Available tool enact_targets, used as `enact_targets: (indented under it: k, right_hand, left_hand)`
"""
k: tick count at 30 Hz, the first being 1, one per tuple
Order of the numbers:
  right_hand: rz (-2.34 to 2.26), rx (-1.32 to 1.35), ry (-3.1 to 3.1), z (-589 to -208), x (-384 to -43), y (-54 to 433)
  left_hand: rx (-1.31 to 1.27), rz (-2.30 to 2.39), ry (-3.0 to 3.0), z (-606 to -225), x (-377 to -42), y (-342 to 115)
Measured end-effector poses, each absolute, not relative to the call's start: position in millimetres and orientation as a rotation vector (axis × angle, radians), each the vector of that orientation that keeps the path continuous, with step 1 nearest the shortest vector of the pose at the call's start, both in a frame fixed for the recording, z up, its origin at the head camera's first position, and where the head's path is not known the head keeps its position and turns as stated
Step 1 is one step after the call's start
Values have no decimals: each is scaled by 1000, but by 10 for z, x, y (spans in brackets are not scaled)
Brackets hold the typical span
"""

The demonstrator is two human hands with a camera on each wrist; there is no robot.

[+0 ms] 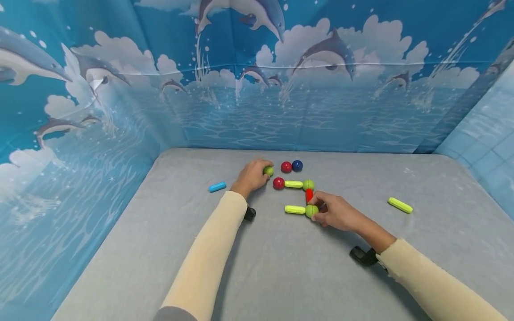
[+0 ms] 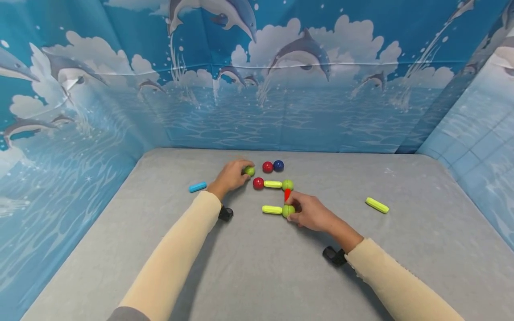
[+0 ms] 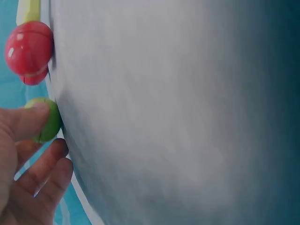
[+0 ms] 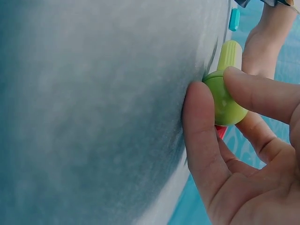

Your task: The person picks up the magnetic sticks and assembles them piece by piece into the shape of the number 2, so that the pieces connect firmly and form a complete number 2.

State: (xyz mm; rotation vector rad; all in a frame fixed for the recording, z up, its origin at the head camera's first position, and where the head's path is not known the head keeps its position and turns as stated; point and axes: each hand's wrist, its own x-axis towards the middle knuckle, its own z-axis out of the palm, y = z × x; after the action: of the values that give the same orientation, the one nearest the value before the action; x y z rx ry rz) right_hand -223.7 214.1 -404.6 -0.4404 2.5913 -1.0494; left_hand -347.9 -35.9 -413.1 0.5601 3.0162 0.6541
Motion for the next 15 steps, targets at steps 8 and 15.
enact_targets:
  k: [8,15]
  right_hand:
    - [-1059,-436,2587,-4026,-2232,2142]
    - [-1055,-441,2583,-4037,-2232,2147]
  left_hand:
    - [532,687,3042,-4136,-3491,-323]
    - [527,698,2998,-4143,-3463,-381]
